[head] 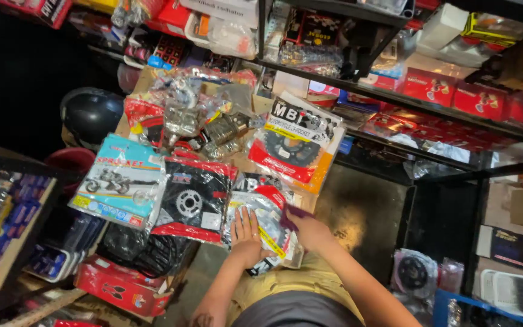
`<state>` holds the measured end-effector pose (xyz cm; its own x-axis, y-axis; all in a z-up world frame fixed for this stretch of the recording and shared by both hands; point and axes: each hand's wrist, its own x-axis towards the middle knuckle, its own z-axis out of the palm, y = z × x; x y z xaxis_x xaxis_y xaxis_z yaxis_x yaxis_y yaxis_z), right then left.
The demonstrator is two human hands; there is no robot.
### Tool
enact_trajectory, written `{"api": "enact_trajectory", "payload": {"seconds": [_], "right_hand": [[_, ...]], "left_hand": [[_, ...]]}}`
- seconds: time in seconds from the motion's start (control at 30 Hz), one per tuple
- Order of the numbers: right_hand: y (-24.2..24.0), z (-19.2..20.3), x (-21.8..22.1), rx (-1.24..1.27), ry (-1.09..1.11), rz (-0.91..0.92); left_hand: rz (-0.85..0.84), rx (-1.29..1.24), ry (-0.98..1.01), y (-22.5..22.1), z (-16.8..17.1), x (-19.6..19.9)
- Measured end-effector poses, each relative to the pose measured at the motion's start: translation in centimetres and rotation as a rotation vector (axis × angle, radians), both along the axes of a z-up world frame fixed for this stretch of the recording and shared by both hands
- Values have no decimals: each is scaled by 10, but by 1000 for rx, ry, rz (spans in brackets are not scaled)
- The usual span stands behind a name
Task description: Wiping down packaged motorcycle sprockets with a cloth
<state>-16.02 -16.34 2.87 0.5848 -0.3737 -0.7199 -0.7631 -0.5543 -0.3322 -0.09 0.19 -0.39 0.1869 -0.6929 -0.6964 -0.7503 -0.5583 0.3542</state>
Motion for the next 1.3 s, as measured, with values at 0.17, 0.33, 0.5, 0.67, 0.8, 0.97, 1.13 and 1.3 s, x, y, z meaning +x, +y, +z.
{"api": "enact_trajectory", "payload": {"seconds": [0.17, 0.33, 0.5, 0.67, 0.8, 0.97, 1.13, 1.3], "right_hand": [[28, -53, -49, -53, -27, 1], [11, -71, -27, -119, -221, -18], [-15, -47, 9, -69, -59, -67], [10, -61, -40, -68, -139, 99], [6, -47, -14, -149, -63, 105], [-9, -35, 18, -176, -173, 10], [35, -53, -3, -211, -116, 187], [13, -67, 46, -310, -249, 162]], "left_hand": [[-170, -106, -234, 8, -38, -3], [-128, -53, -160, 6, -29, -3], [-94, -72, -157, 8, -31, -3], [-82, -90, -148, 6, -32, -1], [-74, -34, -104, 1, -18, 0], [-70, -47, -123, 3, -32, -3], [-70, -31, -140, 2, -30, 0], [-88, -73, -166, 6, -51, -3]]}}
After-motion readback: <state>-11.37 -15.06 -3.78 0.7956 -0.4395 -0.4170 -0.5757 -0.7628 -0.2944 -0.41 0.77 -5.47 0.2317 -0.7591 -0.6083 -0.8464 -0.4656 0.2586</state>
